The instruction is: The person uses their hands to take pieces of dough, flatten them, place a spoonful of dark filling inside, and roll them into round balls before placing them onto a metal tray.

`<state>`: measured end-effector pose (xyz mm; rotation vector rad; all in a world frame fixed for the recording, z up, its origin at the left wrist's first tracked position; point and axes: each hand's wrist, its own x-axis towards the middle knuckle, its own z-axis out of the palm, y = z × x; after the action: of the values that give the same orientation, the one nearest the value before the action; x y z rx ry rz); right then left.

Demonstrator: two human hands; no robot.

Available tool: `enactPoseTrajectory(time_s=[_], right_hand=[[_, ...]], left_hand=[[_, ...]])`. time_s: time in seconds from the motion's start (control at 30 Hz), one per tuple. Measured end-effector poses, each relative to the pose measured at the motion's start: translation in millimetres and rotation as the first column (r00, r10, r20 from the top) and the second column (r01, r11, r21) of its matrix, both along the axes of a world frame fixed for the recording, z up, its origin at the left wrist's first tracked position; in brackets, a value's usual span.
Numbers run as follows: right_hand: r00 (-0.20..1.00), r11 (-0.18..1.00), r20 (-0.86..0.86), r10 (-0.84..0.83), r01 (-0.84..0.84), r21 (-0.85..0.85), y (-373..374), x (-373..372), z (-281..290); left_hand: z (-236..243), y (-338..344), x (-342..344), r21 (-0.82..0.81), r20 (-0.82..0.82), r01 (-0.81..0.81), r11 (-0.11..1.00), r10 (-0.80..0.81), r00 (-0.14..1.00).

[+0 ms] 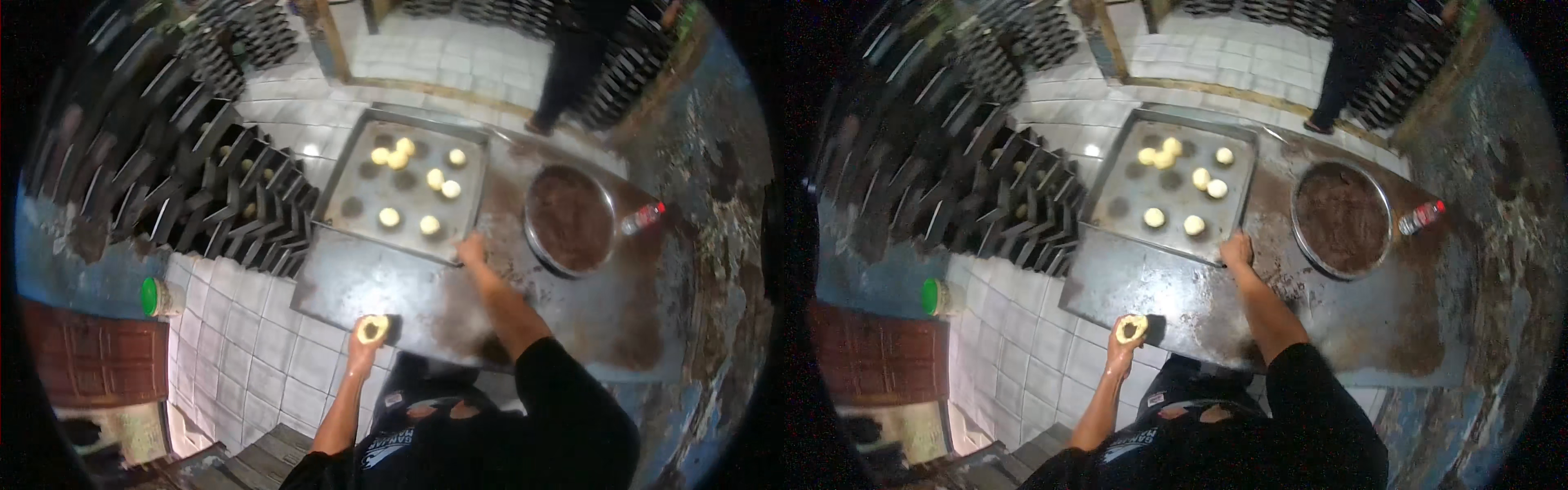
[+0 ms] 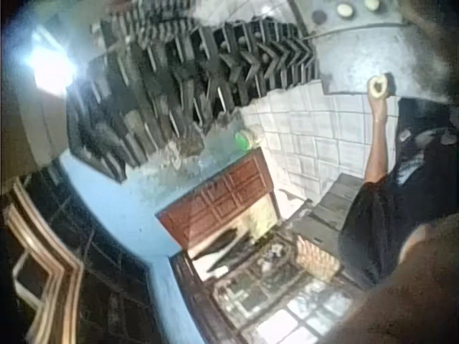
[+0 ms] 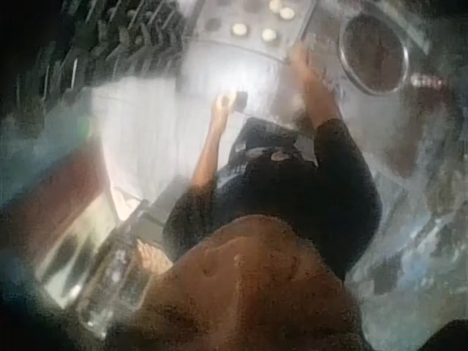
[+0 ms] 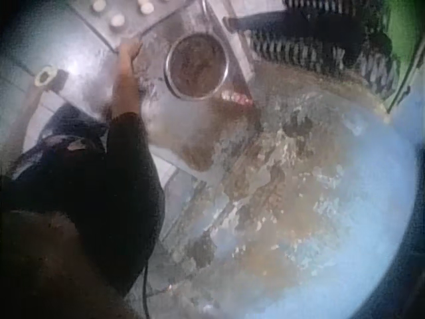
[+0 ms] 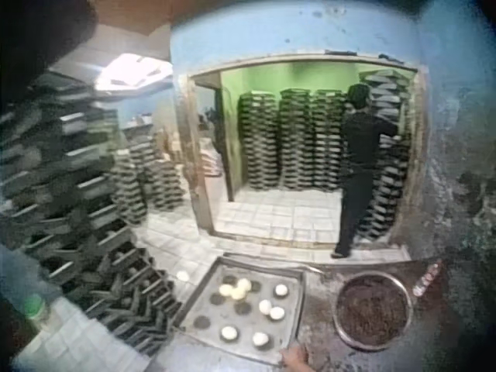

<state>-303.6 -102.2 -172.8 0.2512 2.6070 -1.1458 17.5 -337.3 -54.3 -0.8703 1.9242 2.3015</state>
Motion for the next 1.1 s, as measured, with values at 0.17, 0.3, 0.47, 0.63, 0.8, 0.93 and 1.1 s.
enactPoseTrajectory(time_s=[0.17,0.3,0.47,0.63,0.8,0.93,1.1], right_hand=[[0.974,0.847,0.054,-0.220,0.218,-0.485,-23,41,96],[0.959,0.733,-0.009,-0.283,0.210,-0.647,-1,86,172],[0.944,0.557,0.077,-0.321,0.254,-0.791,54,206,248],[0.892,0.594,-0.101,-0.440,0.204,-0.778,156,363,250],[0.804,0.772,-0.404,-0.436,0.104,-0.627,321,548,159],[0.500,0.969,-0.863,-0.076,-0.166,-0.182,427,623,148],[0.441,0.180,0.074,-0.894,0.506,-0.843,488,625,143]], left_hand=[[-15,-15,-11,0.056,0.093,0.120,0.991,-0.125,0.988],[-24,17,-14,0.123,0.089,0.314,0.941,-0.326,0.941],[-15,46,8,0.138,0.055,0.451,0.882,-0.462,0.885],[-119,27,73,-0.214,0.202,0.747,0.629,-0.720,0.664],[-81,120,130,0.096,0.286,0.551,0.829,-0.553,0.782],[-25,206,167,0.145,0.095,0.567,0.811,-0.582,0.808],[27,301,176,0.257,-0.068,0.631,0.732,-0.637,0.767]])
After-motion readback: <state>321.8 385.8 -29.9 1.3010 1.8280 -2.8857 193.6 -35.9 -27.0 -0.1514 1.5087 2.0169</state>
